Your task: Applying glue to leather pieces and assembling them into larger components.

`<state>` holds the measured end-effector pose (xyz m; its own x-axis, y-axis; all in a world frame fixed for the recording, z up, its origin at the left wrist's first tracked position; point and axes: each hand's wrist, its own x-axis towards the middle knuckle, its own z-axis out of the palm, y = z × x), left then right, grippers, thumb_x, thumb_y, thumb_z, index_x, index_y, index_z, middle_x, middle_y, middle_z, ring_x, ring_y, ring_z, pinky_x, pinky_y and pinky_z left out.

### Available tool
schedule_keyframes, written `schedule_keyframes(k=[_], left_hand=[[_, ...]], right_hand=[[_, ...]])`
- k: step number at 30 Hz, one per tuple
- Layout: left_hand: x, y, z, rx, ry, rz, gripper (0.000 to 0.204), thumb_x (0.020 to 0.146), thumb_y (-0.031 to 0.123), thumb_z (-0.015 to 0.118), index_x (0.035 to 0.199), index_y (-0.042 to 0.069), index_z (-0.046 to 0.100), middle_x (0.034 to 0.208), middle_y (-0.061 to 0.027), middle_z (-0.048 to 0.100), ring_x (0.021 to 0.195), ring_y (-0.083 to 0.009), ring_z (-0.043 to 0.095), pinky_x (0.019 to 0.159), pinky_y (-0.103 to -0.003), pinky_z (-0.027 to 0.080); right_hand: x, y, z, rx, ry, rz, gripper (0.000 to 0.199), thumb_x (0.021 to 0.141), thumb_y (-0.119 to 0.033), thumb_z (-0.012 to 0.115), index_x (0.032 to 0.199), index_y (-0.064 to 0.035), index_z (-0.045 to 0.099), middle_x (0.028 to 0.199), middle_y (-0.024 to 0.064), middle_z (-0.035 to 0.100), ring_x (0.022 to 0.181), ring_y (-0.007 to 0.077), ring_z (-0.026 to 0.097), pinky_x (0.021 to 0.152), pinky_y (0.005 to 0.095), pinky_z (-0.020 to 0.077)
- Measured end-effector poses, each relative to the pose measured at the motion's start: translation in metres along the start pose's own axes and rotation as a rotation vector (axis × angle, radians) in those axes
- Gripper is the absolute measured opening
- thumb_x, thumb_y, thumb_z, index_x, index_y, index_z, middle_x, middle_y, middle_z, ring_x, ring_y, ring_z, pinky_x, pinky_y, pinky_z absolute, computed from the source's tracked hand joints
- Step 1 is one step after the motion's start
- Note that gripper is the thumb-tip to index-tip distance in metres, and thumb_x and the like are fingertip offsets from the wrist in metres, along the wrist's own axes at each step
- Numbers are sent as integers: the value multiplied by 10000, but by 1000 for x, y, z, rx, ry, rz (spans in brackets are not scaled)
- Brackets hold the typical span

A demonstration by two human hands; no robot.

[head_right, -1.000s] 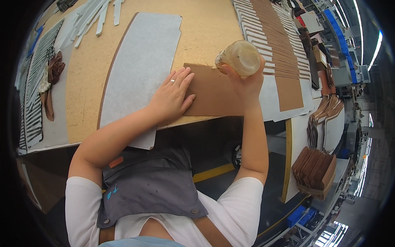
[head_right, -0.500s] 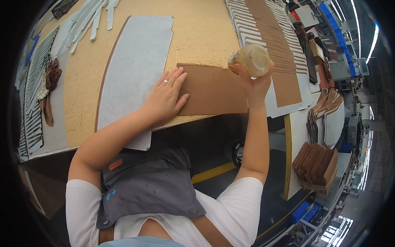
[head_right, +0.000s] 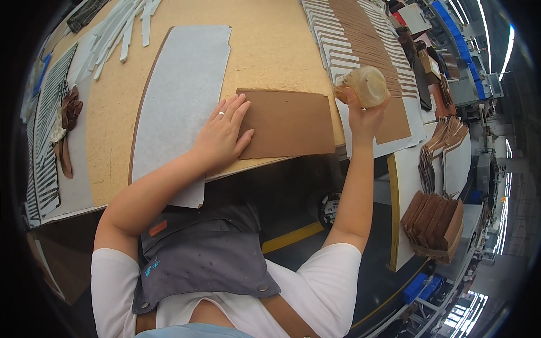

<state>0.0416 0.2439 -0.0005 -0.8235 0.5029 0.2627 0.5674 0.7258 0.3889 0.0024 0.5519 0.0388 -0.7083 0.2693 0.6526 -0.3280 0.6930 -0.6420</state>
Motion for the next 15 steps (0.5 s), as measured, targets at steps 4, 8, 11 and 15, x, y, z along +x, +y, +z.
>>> schedule_keyframes(k=[4,8,11,15], left_hand=[[0,1,0,0,-6,-1,515,889,283,472,1275,-32,340,1364,-198,328,1315,-291,260,1110,-391,170],[1,1,1,-2,-2,3,521,891,286,469,1280,-32,334,1365,-198,324,1315,-291,260,1111,-392,171],[-2,-1,1,2,2,-2,518,892,283,467,1281,-32,332,1367,-198,321,1315,-292,261,1110,-392,173],[-1,-4,2,-84,57,0,481,892,260,470,1270,-14,353,1357,-201,327,1299,-308,280,1106,-405,183]], right_hand=[[3,11,-10,-83,17,-63,634,743,-222,742,1190,8,356,1043,168,530,746,173,612,489,220,533],[9,3,-23,-112,89,-91,567,773,-222,714,1168,14,384,981,136,566,675,151,599,454,218,497],[33,-40,-32,233,259,30,481,830,-295,651,1130,13,436,907,106,589,574,144,563,457,232,469],[77,-71,-74,821,534,209,496,869,-468,534,1096,-29,497,902,96,601,544,161,540,498,242,460]])
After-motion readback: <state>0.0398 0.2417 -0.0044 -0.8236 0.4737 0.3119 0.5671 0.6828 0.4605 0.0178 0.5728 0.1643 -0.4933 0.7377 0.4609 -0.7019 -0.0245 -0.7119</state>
